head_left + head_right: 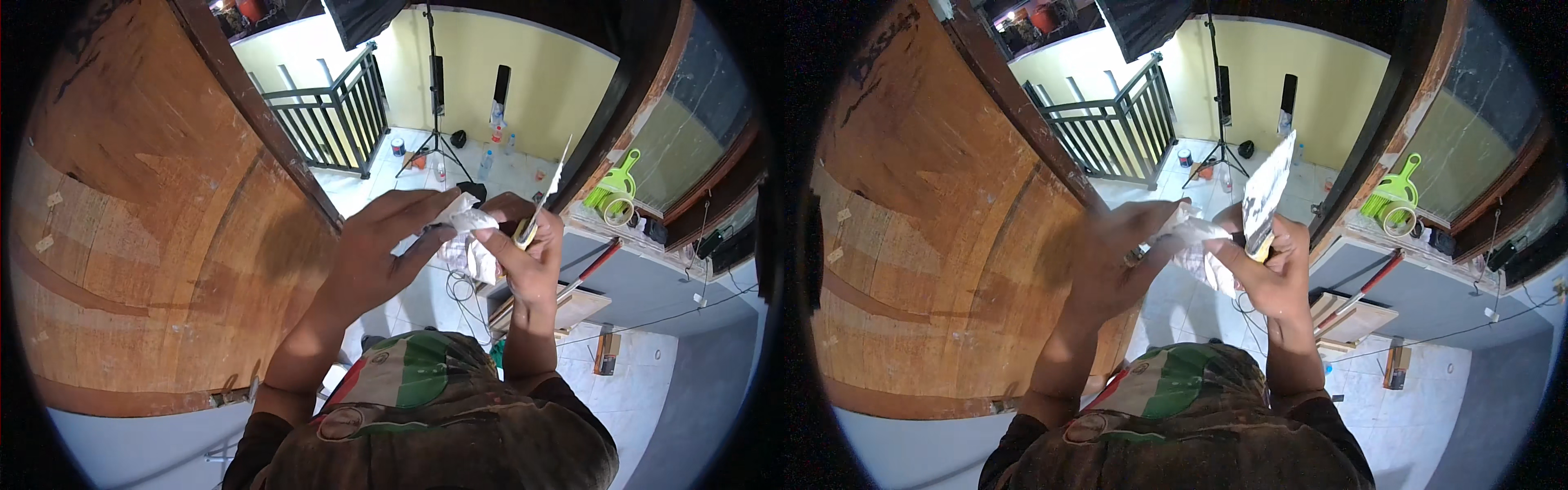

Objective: The person applies white putty to the gaps above a wooden door frame using a putty knife, cleans the tool with paper, and applies strips of masking tape to the wall.

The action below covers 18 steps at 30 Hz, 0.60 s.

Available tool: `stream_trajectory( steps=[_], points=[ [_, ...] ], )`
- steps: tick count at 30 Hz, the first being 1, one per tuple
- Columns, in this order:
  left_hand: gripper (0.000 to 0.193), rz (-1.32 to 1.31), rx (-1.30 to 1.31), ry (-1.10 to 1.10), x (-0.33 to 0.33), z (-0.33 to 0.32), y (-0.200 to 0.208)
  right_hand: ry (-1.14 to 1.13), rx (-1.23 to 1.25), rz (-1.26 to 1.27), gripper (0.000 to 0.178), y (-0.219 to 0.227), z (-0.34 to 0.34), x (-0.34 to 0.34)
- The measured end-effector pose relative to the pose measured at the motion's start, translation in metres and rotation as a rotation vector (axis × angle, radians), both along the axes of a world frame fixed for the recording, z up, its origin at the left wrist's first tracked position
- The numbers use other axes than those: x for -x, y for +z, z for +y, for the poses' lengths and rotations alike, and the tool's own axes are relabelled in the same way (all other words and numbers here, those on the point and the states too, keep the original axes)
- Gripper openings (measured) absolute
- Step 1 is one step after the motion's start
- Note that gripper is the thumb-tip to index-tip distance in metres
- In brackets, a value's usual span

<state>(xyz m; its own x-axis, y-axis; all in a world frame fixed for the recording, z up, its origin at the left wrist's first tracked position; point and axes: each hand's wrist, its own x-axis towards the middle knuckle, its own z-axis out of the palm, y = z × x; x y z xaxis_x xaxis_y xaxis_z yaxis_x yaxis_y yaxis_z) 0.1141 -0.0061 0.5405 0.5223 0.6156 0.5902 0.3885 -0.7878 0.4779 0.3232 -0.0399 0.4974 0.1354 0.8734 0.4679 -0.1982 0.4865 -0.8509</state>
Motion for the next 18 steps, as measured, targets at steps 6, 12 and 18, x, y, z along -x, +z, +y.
stream_trajectory(
  steps=[6, 12, 18],
  points=[
    [0.052, 0.013, -0.004, 0.023, -0.018, -0.008, 0.001, 0.049, -0.064, 0.058, 0.016, -0.012, 0.008, -0.002],
    [0.048, 0.012, -0.110, -0.031, -0.029, 0.001, 0.002, 0.039, -0.158, 0.213, 0.020, -0.019, 0.008, 0.004],
    [0.037, -0.024, -0.201, -0.023, -0.033, -0.001, -0.008, 0.008, -0.072, 0.117, 0.030, -0.025, 0.004, 0.004]
  ],
)
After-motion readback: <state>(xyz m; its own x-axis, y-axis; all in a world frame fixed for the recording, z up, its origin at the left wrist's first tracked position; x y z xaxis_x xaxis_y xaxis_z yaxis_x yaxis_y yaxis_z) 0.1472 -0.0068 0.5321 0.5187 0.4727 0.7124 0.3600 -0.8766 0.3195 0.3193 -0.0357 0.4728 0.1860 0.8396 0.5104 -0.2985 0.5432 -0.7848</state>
